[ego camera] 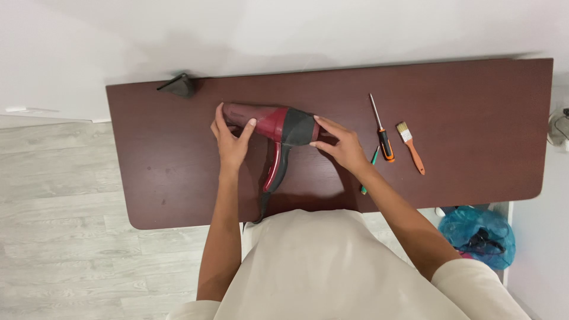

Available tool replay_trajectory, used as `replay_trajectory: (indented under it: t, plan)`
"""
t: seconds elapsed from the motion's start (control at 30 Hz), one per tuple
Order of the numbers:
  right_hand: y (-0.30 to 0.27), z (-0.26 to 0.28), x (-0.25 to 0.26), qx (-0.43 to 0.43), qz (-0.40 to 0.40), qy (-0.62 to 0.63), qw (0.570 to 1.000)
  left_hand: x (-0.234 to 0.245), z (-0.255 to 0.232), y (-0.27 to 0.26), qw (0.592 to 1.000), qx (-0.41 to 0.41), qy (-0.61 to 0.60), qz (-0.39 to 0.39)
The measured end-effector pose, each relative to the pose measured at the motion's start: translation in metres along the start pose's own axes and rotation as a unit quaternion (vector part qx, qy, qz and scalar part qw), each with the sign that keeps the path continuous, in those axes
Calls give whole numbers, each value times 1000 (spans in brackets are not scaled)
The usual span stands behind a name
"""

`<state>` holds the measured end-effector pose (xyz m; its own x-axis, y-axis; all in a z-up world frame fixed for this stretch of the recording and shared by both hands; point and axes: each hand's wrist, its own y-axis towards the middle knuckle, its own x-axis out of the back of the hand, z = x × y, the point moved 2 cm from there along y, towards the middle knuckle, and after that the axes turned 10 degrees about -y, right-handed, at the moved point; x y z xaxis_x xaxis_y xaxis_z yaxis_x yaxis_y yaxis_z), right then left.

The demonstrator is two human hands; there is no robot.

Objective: Maintain and disassemble a hair dryer using a screwdriver and brush.

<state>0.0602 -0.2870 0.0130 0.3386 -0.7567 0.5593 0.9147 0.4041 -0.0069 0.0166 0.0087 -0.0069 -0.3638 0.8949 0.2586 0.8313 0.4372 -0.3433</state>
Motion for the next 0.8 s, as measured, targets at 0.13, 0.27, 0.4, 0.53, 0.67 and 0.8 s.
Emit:
replay_trajectory:
  t: [0.13,0.27,0.4,0.53,0.67,0.8]
  plan:
    - [7,21,8,6,20,-26,999,1,-1,2,1000,-19,-12,-21]
    - [4,31,3,-41,33,-27,998,6,-8,-2,999,-26,-37,-12]
    - [-7,32,-15,-262,-38,190,946,23,9,7,992,-5,-119,-35]
    - [-45,26,-42,-350,-59,290,889,68,43,35,984,13,-119,-133]
    - [-55,58,-67,-380,70,304,871,94,37,61,975,-3,-111,-193]
    - [-39,70,-92,-402,94,321,852,95,9,81,975,-24,-90,-202]
